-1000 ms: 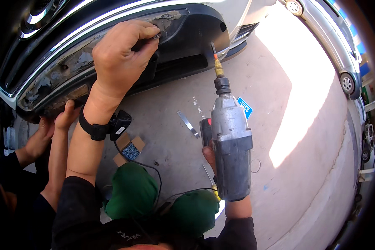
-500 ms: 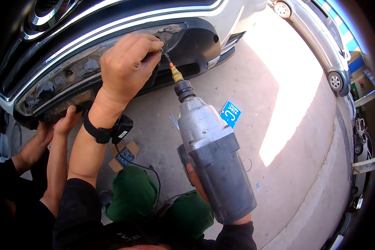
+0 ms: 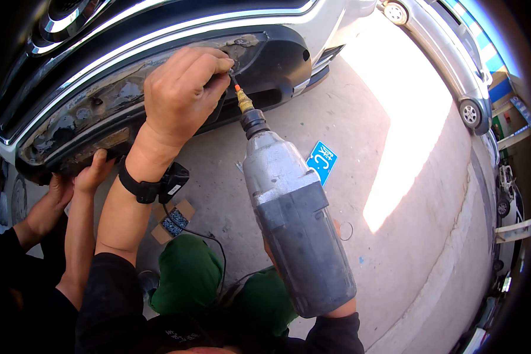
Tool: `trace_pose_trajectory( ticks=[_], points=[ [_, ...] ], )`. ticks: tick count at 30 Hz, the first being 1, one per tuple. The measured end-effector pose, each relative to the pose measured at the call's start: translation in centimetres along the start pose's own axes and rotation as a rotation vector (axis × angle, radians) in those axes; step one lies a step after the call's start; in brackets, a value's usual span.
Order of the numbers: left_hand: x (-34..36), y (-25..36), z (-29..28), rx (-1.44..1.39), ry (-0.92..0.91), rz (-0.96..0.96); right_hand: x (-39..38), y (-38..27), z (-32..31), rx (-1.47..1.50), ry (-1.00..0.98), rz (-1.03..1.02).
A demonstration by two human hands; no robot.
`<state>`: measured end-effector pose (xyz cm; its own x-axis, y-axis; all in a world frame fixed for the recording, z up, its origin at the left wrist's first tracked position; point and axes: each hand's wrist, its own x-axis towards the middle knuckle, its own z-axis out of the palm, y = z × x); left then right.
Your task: The person attaches a plastic component to a vehicle's front bumper using a power drill and screws. They position the component, drill holes, and drive screws while an assistant helps hold the parts in place.
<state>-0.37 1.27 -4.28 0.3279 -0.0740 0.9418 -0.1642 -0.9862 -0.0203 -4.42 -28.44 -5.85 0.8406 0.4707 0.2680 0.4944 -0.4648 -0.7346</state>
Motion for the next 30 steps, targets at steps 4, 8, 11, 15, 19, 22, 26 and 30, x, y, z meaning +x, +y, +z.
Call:
trace_pose_trajectory(
  ticks=[4, 8, 11, 15, 19, 22, 26, 30],
  points=[
    [0.2, 0.2, -0.2, -0.006, -0.027, -0.008, 0.6, -0.9, -0.9, -0.096, -0.049, 0.035],
    [0.1, 0.2, -0.3, -0.009, -0.009, -0.016, 0.6, -1.5, -1.5, -0.081, -0.139, 0.022],
    [0.1, 0.4, -0.4, -0.003, -0.035, -0.037, 0.1, -1.3, -1.3, -0.099, -0.096, 0.014],
    [0.4, 0.4, 0.2, -0.126, 0.074, -0.087, -0.7, -0.5, -0.4, -0.196, 0.042, 0.006],
    [0.5, 1.1, -1.2, -0.291, 0.131, -0.204, -0.7, -1.0, -0.4, -0.138, 0.040, 0.013],
    [0.2, 0.8, -1.3, -0.331, 0.210, -0.209, -1.0, -0.2, 0.3, -0.117, 0.113, -0.028],
    [0.0, 0.7, -1.3, -0.306, 0.209, -0.205, -1.1, 0.0, 0.0, -0.133, 0.104, -0.020],
    [-0.1, 0.5, -1.5, -0.282, 0.205, -0.208, -0.6, -1.1, 0.1, -0.149, 0.070, -0.027]
  ],
)
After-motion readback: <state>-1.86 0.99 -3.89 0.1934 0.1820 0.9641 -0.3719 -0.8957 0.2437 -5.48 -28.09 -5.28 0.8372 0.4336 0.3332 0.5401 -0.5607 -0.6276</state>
